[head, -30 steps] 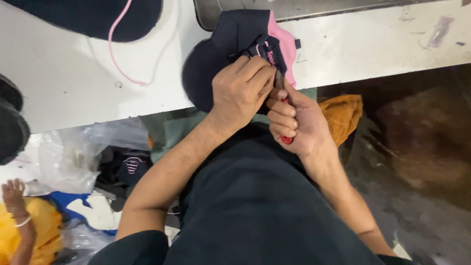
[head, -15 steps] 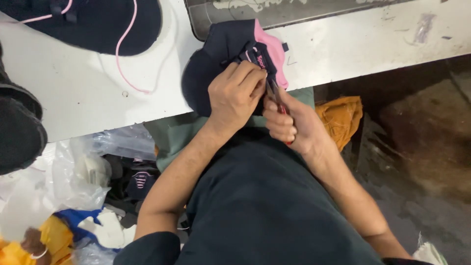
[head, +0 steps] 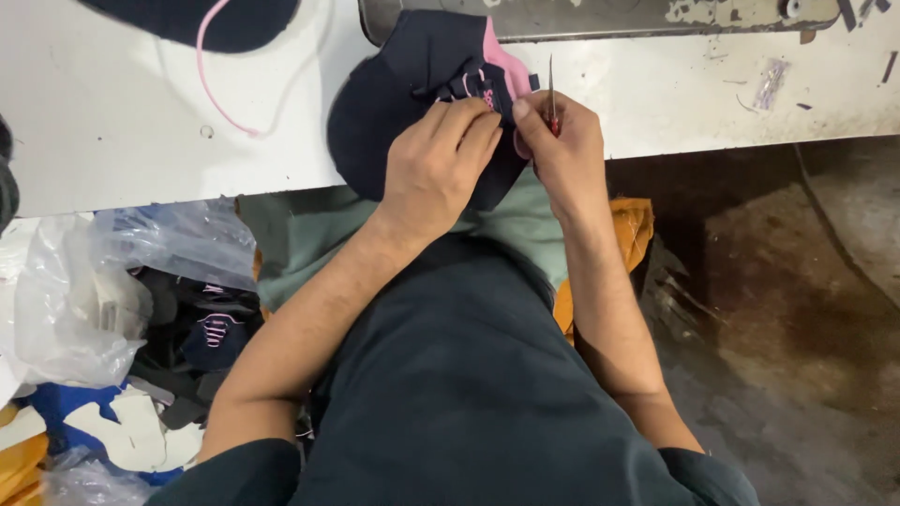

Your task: The person uses a sewing machine to stitch the upper part of a dark blue shoe with pink laces. They then use a red tool to pull and tighten the pink laces through the eyelets, adjusting the fit of the shoe.

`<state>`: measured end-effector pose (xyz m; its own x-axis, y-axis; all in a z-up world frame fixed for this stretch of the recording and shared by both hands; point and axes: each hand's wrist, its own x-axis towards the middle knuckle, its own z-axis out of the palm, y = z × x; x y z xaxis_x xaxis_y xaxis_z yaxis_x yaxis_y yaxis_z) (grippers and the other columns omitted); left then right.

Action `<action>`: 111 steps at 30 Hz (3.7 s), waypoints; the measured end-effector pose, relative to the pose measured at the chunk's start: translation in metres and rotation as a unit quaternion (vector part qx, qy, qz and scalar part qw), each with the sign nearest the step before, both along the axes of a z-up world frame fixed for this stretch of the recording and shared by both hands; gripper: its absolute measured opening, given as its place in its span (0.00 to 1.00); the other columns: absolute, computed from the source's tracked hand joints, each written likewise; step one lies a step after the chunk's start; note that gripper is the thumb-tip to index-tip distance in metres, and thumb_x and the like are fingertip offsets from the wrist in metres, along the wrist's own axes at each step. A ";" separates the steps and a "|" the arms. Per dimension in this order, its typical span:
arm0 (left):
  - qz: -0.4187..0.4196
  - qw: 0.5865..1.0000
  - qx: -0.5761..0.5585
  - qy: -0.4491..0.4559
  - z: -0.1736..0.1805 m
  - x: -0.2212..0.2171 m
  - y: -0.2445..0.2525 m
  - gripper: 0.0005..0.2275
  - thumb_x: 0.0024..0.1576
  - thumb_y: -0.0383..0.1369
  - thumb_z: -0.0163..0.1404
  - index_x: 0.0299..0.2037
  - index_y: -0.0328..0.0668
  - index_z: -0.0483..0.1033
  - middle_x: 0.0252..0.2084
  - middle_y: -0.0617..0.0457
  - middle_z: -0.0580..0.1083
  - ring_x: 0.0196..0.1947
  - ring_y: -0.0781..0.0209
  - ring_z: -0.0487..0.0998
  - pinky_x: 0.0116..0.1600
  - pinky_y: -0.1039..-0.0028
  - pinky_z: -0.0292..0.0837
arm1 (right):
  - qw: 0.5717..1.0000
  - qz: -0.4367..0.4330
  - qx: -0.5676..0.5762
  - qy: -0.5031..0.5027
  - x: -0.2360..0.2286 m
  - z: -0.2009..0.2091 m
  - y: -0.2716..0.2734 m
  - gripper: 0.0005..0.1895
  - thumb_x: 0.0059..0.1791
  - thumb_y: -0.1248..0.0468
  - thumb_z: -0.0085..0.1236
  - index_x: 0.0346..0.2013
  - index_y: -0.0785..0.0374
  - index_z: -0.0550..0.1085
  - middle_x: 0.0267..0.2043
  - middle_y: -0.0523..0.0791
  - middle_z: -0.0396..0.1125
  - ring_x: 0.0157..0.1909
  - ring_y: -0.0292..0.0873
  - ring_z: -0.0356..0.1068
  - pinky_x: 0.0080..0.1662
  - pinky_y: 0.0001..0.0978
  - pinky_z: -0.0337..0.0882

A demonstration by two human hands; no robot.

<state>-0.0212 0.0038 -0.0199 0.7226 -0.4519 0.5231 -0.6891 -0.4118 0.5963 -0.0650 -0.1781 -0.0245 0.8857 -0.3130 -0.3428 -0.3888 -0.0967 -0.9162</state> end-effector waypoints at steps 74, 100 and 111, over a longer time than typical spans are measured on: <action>-0.011 0.982 -0.131 0.133 -0.006 0.009 0.005 0.09 0.52 0.21 0.62 0.36 0.39 0.75 0.40 0.55 0.76 0.39 0.55 0.78 0.42 0.69 0.75 | 0.998 -0.026 -0.043 -0.031 -0.018 0.016 0.026 0.10 0.58 0.64 0.53 0.51 0.67 0.72 0.28 0.34 0.58 0.25 0.26 0.50 0.26 0.21 0.50; 0.024 0.955 -0.189 0.227 -0.006 0.006 0.002 0.07 0.56 0.19 0.61 0.38 0.37 0.75 0.40 0.51 0.77 0.33 0.57 0.79 0.37 0.72 0.74 | 0.988 -0.074 0.135 -0.007 -0.023 0.013 0.019 0.11 0.58 0.62 0.54 0.49 0.68 0.72 0.26 0.38 0.60 0.19 0.27 0.50 0.22 0.21 0.49; 0.028 0.964 -0.182 0.191 -0.008 0.006 0.005 0.08 0.55 0.20 0.60 0.41 0.36 0.76 0.43 0.51 0.77 0.41 0.53 0.81 0.44 0.70 0.78 | 0.767 -0.055 0.628 0.121 -0.031 0.039 0.041 0.19 0.64 0.48 0.34 0.44 0.60 0.64 0.26 0.37 0.52 0.19 0.29 0.47 0.21 0.20 0.50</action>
